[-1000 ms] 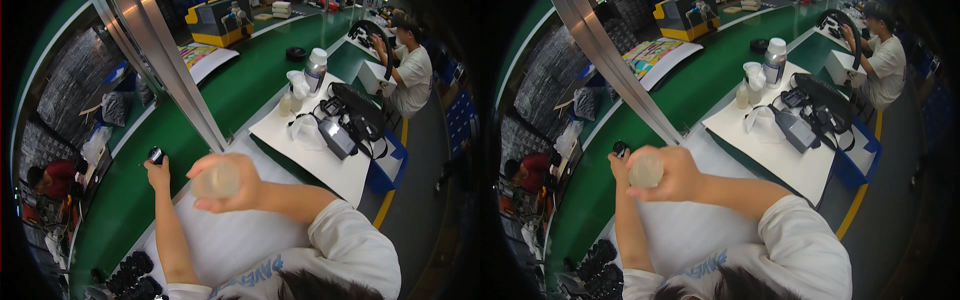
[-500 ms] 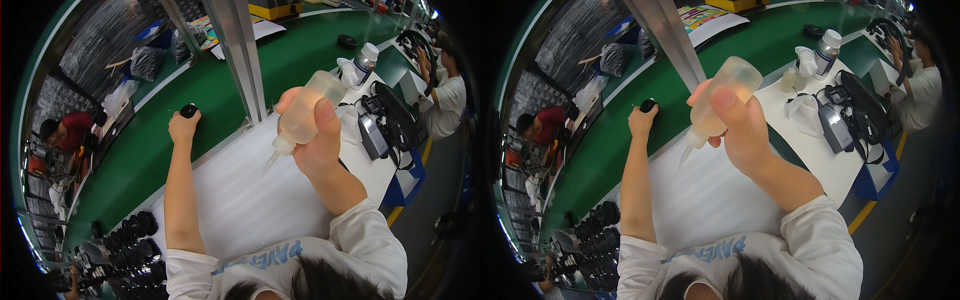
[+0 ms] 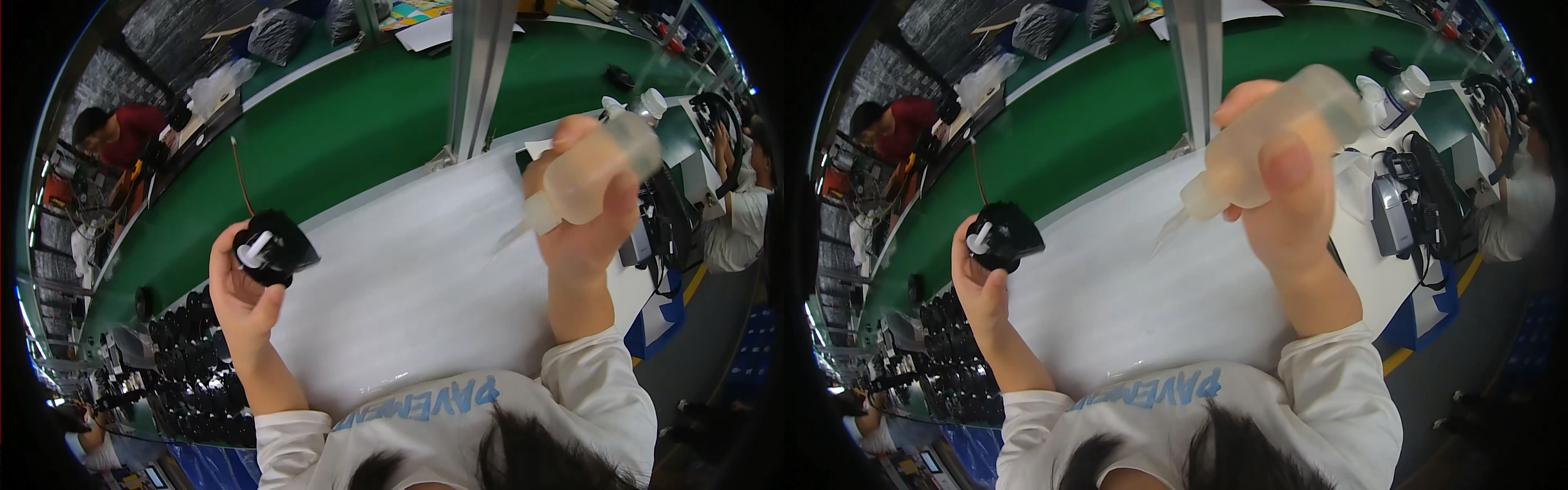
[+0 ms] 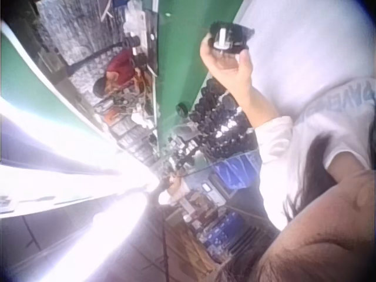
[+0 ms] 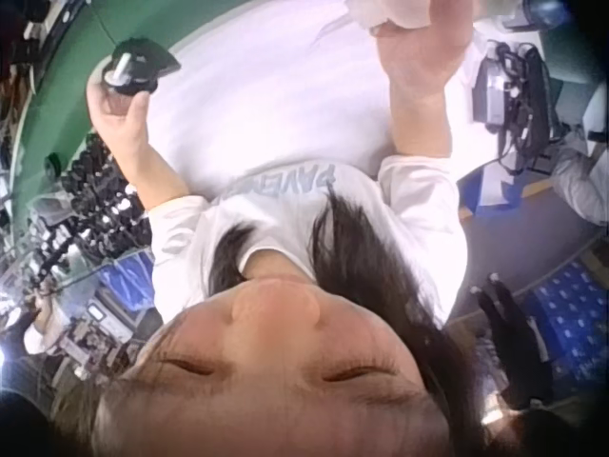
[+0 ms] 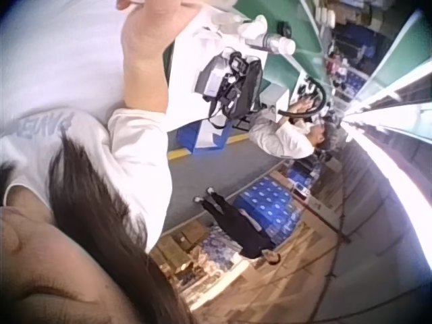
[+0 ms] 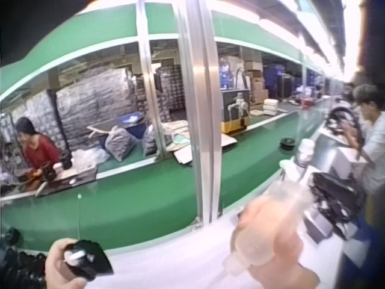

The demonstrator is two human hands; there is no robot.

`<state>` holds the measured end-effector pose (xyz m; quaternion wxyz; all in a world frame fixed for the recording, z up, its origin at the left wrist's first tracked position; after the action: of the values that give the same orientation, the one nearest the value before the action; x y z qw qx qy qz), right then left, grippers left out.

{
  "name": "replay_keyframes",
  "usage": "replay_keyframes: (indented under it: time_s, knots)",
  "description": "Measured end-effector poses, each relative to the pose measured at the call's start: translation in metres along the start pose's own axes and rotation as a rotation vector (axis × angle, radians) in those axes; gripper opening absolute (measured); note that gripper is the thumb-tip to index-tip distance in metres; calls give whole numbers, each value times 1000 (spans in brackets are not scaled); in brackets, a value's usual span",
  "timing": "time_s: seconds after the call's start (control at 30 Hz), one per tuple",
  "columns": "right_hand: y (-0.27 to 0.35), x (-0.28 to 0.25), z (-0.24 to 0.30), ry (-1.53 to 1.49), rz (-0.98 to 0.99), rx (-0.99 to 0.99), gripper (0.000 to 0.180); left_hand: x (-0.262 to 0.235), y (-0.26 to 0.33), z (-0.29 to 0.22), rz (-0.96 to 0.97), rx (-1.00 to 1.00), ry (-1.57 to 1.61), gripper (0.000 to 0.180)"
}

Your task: The person applies a liquid from a squeeze bottle to small white gears inside a plastic housing, dispensing the liquid with an applicator tip.

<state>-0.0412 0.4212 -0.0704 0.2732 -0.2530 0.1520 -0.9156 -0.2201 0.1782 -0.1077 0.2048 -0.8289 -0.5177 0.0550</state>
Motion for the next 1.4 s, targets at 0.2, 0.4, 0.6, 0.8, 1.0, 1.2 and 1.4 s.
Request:
replay_keyframes:
  time_s: [0.2, 0.4, 0.6, 0.8, 1.0, 1.2, 1.4]
  knots:
    - [30, 5, 22, 152, 143, -421, 69, 35, 7, -16, 62, 307, -173, 68]
    - [40, 62, 42, 175, 445, -537, 69, 43, 23, -32, 174, 760, -401, 66]
    - [65, 54, 16, -21, 432, -692, 60, 52, 44, -34, 186, 1144, -583, 39]
    - [62, 61, 18, 41, 466, -709, 50, 53, 51, -32, 169, 1153, -631, 45]
    - [60, 58, 29, 101, 450, -706, 48, 59, 53, -34, 186, 1136, -652, 50]
    - [64, 63, 21, 140, 541, -679, 52, 60, 55, -32, 144, 1150, -666, 59]
    - [66, 66, 23, 135, 460, -696, 43, 59, 57, -31, 128, 1177, -664, 61]
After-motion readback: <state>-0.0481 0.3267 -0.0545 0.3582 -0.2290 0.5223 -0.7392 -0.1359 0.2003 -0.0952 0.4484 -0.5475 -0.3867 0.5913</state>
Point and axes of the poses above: each hand's wrist, its own y-axis away from the middle knuckle, its own x-axis out of the palm, z = x × y, the point moved 6 cm from there along -y, towards the middle knuckle, and after that the axes turned 13 degrees about -z, right-handed, at the moved point
